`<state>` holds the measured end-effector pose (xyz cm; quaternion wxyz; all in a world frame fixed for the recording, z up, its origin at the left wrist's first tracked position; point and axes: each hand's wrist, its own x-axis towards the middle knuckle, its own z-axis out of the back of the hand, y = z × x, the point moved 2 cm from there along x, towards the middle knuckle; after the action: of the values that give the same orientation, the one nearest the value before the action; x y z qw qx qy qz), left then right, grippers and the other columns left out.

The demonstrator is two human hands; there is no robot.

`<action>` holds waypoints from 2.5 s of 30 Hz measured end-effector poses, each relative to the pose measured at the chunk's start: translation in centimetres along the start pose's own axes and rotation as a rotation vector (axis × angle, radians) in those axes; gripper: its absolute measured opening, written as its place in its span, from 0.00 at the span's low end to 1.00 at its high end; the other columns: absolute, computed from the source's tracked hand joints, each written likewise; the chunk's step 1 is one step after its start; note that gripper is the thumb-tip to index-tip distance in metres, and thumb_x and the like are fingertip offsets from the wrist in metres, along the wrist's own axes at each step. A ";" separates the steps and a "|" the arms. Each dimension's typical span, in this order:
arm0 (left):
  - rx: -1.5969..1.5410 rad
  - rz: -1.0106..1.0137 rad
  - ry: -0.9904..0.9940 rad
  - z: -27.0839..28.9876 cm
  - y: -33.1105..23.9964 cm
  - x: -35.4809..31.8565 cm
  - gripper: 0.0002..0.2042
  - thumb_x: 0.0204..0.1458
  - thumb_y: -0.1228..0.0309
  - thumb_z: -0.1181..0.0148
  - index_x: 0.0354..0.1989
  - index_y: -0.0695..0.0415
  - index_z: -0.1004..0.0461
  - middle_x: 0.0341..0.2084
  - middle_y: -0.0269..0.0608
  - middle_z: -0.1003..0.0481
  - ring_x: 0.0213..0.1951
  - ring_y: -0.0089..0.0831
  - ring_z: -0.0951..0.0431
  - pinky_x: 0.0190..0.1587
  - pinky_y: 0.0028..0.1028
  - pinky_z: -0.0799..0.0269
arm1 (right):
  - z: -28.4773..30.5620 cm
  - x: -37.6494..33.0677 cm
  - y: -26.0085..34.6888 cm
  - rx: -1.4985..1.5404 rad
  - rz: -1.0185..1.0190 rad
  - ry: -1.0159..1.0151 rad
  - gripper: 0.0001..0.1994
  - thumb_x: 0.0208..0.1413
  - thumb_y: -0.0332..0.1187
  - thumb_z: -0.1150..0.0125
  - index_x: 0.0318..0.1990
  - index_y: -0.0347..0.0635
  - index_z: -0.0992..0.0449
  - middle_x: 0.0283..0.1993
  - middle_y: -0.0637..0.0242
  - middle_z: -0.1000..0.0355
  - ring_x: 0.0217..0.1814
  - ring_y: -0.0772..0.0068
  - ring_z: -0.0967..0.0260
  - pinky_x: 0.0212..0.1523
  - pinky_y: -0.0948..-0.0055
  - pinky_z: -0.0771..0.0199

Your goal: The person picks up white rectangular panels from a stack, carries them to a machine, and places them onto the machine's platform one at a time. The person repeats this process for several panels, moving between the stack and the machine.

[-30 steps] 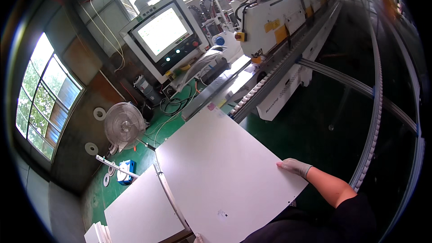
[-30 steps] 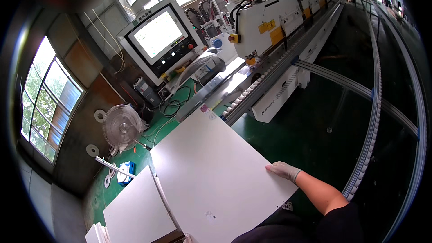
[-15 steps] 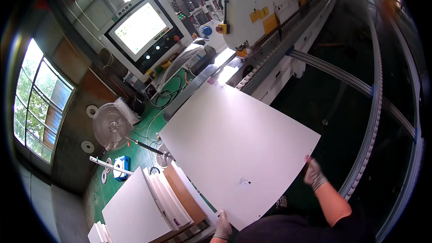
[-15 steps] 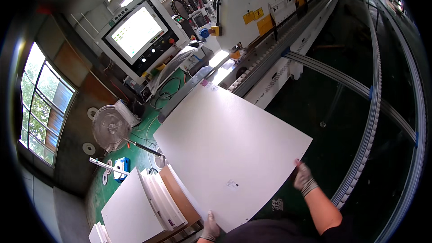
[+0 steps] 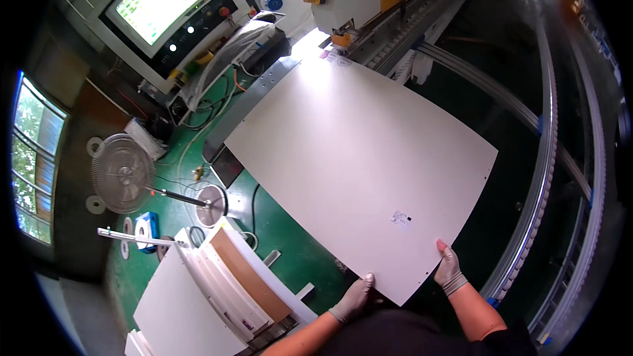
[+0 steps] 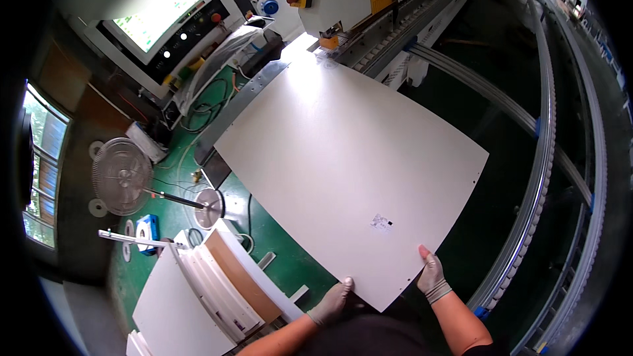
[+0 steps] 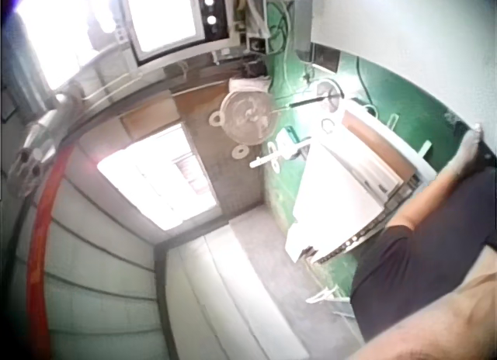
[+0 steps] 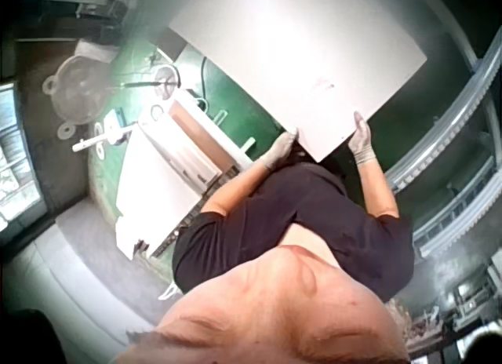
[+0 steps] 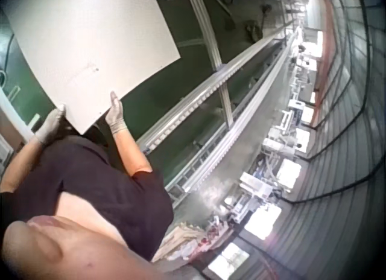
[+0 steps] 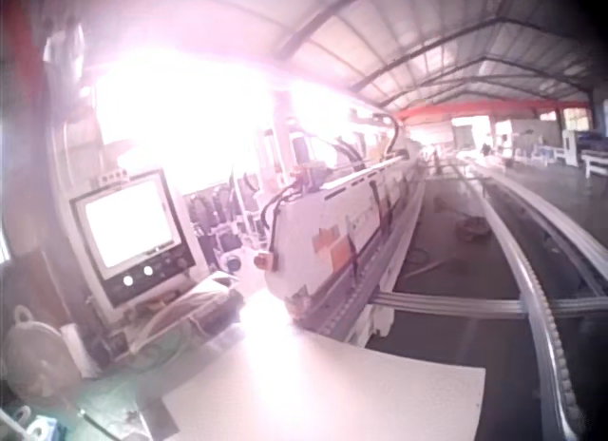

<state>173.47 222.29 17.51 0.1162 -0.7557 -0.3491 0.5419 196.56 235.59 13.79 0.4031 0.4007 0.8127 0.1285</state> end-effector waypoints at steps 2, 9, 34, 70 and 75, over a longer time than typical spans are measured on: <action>0.178 0.140 0.316 2.2 -1.2 1.9 0.29 0.71 0.50 0.63 0.57 0.66 0.29 0.46 0.47 0.22 0.45 0.34 0.20 0.46 0.30 0.22 | -1.5 0.4 1.2 0.090 0.000 -0.046 0.25 0.67 0.45 0.44 0.62 0.34 0.32 0.59 0.56 0.27 0.62 0.57 0.29 0.65 0.58 0.31; 0.792 -0.713 -0.121 14.0 -20.6 1.2 0.15 0.66 0.59 0.46 0.41 0.60 0.22 0.33 0.39 0.21 0.40 0.27 0.22 0.45 0.31 0.25 | 1.1 1.3 2.2 -0.286 0.361 -0.307 0.28 0.65 0.49 0.41 0.62 0.35 0.34 0.58 0.57 0.27 0.58 0.57 0.27 0.58 0.55 0.24; 1.595 -0.734 -0.924 33.6 -43.0 12.5 0.38 0.51 0.54 0.43 0.68 0.63 0.41 0.71 0.60 0.46 0.74 0.58 0.52 0.75 0.53 0.64 | -2.8 4.8 6.3 -0.201 0.282 -0.826 0.39 0.61 0.65 0.47 0.68 0.43 0.34 0.66 0.63 0.32 0.66 0.56 0.34 0.66 0.56 0.34; 1.448 -0.832 -1.055 24.6 -55.5 28.2 0.33 0.56 0.49 0.48 0.68 0.54 0.35 0.71 0.45 0.40 0.73 0.45 0.47 0.74 0.45 0.58 | 9.2 19.5 27.3 -1.048 0.570 -1.192 0.20 0.65 0.47 0.42 0.50 0.42 0.39 0.42 0.60 0.33 0.40 0.66 0.31 0.39 0.64 0.28; 1.416 -0.932 -1.073 24.8 -55.6 28.1 0.31 0.55 0.51 0.47 0.65 0.55 0.33 0.68 0.49 0.37 0.71 0.49 0.43 0.73 0.47 0.54 | 2.1 20.2 25.9 -0.444 0.513 -1.041 0.13 0.64 0.42 0.44 0.46 0.47 0.38 0.29 0.65 0.36 0.20 0.74 0.39 0.18 0.73 0.36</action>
<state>133.53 276.18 18.02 0.5670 0.0437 -0.2136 0.7944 205.20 267.32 15.08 0.7767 0.4999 0.3410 0.1750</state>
